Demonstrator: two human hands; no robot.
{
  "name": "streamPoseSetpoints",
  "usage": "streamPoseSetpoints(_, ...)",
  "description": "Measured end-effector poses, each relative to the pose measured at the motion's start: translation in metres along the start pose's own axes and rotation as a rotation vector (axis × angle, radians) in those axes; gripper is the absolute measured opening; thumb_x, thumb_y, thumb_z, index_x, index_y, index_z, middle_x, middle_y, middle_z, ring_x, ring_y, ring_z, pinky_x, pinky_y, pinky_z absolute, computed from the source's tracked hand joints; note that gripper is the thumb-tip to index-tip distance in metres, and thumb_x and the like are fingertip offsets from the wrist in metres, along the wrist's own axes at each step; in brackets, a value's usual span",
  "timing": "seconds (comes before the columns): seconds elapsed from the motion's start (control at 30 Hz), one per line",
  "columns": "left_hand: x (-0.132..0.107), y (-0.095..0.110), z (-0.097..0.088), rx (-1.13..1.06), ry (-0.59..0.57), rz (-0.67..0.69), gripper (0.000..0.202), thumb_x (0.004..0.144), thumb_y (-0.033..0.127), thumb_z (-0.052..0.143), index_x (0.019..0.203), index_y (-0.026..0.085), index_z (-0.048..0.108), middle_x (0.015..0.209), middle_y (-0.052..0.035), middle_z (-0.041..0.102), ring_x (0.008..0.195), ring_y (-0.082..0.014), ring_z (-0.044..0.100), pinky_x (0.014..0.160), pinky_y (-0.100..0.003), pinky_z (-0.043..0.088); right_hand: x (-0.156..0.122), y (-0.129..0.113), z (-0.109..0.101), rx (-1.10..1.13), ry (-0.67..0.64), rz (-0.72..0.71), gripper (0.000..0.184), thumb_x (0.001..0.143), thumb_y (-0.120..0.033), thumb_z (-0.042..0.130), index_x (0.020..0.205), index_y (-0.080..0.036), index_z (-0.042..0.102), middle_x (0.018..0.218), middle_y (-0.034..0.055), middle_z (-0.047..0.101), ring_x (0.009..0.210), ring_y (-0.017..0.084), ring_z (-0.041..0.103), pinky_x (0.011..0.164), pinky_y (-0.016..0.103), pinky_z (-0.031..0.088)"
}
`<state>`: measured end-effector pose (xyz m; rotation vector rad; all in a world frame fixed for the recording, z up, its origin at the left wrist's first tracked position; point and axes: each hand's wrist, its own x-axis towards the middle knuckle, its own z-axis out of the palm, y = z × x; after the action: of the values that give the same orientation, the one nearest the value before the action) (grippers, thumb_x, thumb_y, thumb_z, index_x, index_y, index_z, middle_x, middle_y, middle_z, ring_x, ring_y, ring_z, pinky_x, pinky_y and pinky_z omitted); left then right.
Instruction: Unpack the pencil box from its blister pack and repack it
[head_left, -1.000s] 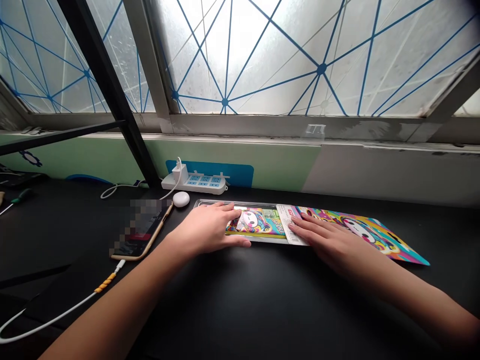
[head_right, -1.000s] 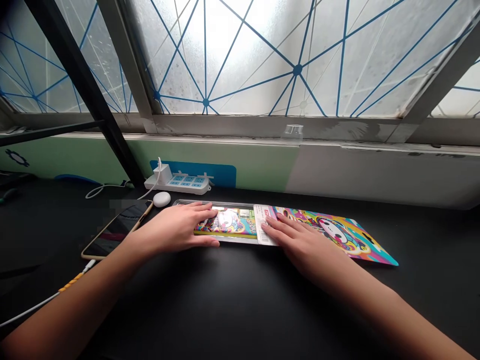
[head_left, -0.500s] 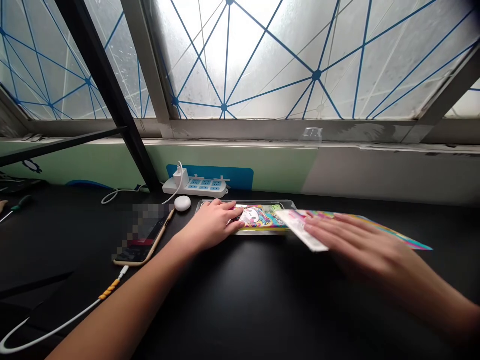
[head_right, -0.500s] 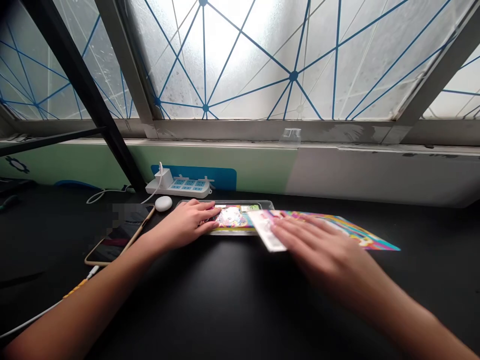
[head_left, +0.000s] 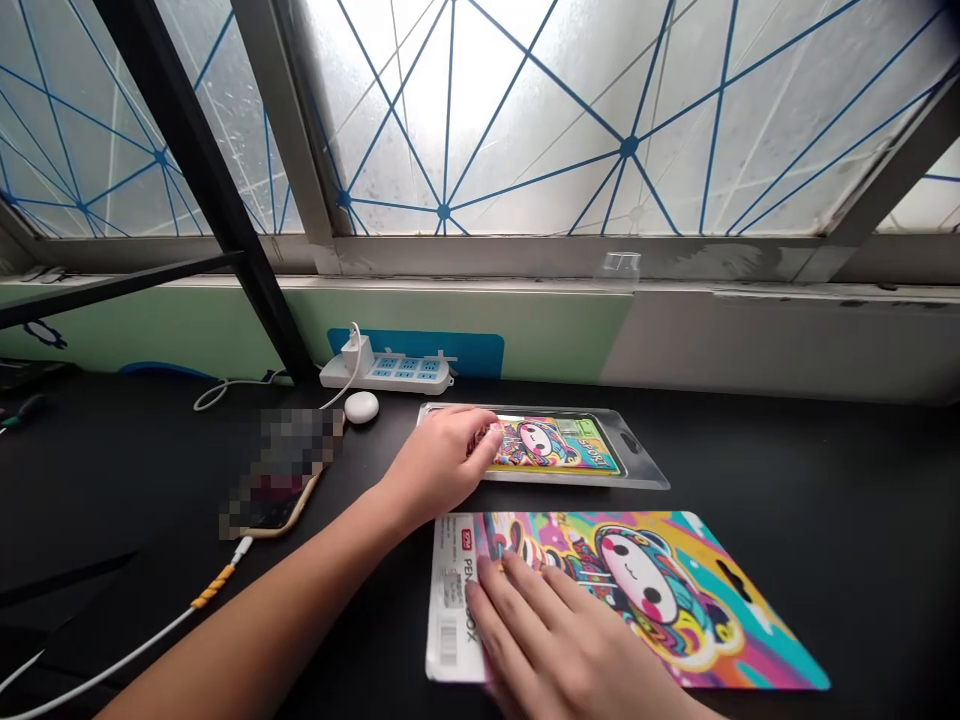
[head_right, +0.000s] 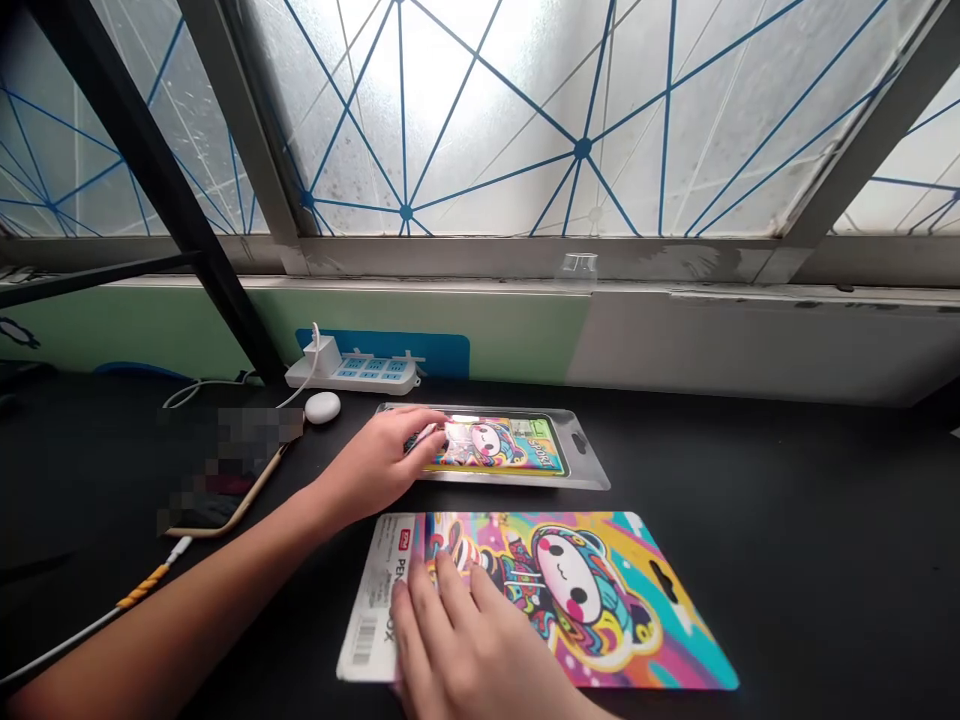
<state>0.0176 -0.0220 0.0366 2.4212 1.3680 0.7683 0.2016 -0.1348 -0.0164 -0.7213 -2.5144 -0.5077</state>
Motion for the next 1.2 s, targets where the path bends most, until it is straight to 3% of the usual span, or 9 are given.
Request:
streamPoseSetpoints(0.13, 0.001, -0.006, 0.006, 0.272, -0.047, 0.103, 0.040, 0.105, 0.043, 0.046, 0.136, 0.024, 0.062, 0.146, -0.0079, 0.062, 0.137, -0.0310, 0.052, 0.110, -0.056, 0.041, 0.018, 0.016, -0.004, 0.312, -0.275, 0.089, 0.053, 0.097, -0.046, 0.052, 0.137, -0.014, 0.065, 0.137, 0.0163, 0.068, 0.124, 0.037, 0.064, 0.103, 0.049, 0.053)
streamPoseSetpoints(0.2, 0.001, -0.008, 0.006, 0.313, -0.090, 0.131, 0.042, 0.107, 0.046, 0.041, 0.140, 0.027, 0.060, 0.148, -0.0078, 0.060, 0.136, -0.0314, 0.052, 0.106, -0.056, 0.043, 0.022, 0.027, -0.009, 0.462, -0.411, 0.135, 0.057, 0.099, -0.047, 0.051, 0.147, -0.017, 0.056, 0.151, 0.0147, 0.057, 0.140, 0.037, 0.051, 0.115, 0.054, 0.042)
streamPoseSetpoints(0.3, 0.001, -0.010, 0.004, 0.347, -0.126, 0.157, 0.046, 0.106, 0.049, 0.041, 0.143, 0.027, 0.057, 0.150, -0.0095, 0.057, 0.136, -0.0328, 0.050, 0.106, -0.056, 0.042, 0.022, 0.038, -0.014, 0.629, -0.491, 0.211, 0.060, 0.101, -0.049, 0.047, 0.156, -0.024, 0.045, 0.161, 0.0101, 0.045, 0.151, 0.034, 0.035, 0.123, 0.057, 0.027)
streamPoseSetpoints(0.4, 0.000, -0.011, 0.002, 0.363, -0.155, 0.179, 0.057, 0.100, 0.057, 0.050, 0.147, 0.026, 0.053, 0.153, -0.0112, 0.054, 0.137, -0.0349, 0.048, 0.107, -0.056, 0.041, 0.022, 0.046, -0.014, 0.705, -0.510, 0.209, 0.061, 0.102, -0.052, 0.047, 0.157, -0.026, 0.042, 0.165, 0.0079, 0.038, 0.155, 0.030, 0.026, 0.127, 0.054, 0.018)
streamPoseSetpoints(0.5, 0.000, -0.012, 0.003, 0.373, -0.184, 0.214, 0.073, 0.090, 0.063, 0.064, 0.152, 0.027, 0.047, 0.156, -0.0115, 0.050, 0.139, -0.0365, 0.047, 0.110, -0.056, 0.038, 0.023, 0.056, -0.014, 0.717, -0.489, 0.151, 0.053, 0.102, -0.048, 0.049, 0.150, -0.025, 0.051, 0.160, 0.0068, 0.047, 0.153, 0.025, 0.030, 0.128, 0.046, 0.016)
streamPoseSetpoints(0.67, 0.000, -0.008, 0.006, 0.388, -0.158, 0.208, 0.060, 0.096, 0.048, 0.061, 0.150, 0.027, 0.049, 0.155, -0.0102, 0.052, 0.136, -0.0349, 0.049, 0.109, -0.054, 0.039, 0.023, 0.066, -0.011, 0.718, -0.437, 0.112, 0.043, 0.105, -0.042, 0.047, 0.143, -0.025, 0.058, 0.150, 0.0043, 0.059, 0.146, 0.020, 0.041, 0.127, 0.040, 0.019)
streamPoseSetpoints(0.9, 0.000, 0.002, 0.011, 0.410, -0.118, 0.185, 0.062, 0.098, 0.057, 0.054, 0.149, 0.022, 0.051, 0.153, -0.0128, 0.054, 0.133, -0.0362, 0.050, 0.106, -0.057, 0.040, 0.025, 0.059, 0.003, 0.648, -0.338, 0.185, 0.029, 0.104, -0.035, 0.050, 0.123, -0.023, 0.068, 0.130, 0.0044, 0.070, 0.131, 0.021, 0.054, 0.122, 0.041, 0.031)
streamPoseSetpoints(1.07, 0.000, 0.002, 0.010, 0.379, -0.149, 0.178, 0.060, 0.102, 0.059, 0.043, 0.150, 0.023, 0.051, 0.154, -0.0116, 0.053, 0.135, -0.0352, 0.049, 0.107, -0.056, 0.038, 0.026, 0.059, 0.005, 0.647, -0.347, 0.146, 0.031, 0.105, -0.033, 0.049, 0.129, -0.020, 0.065, 0.143, 0.0076, 0.062, 0.141, 0.023, 0.046, 0.125, 0.043, 0.026)
streamPoseSetpoints(1.2, 0.002, -0.002, 0.010, 0.346, -0.145, 0.186, 0.053, 0.105, 0.053, 0.042, 0.149, 0.025, 0.052, 0.154, -0.0096, 0.053, 0.136, -0.0336, 0.048, 0.109, -0.055, 0.037, 0.028, 0.060, 0.004, 0.648, -0.336, 0.140, 0.025, 0.103, -0.031, 0.052, 0.120, -0.020, 0.067, 0.138, 0.0082, 0.065, 0.136, 0.022, 0.050, 0.123, 0.039, 0.029)
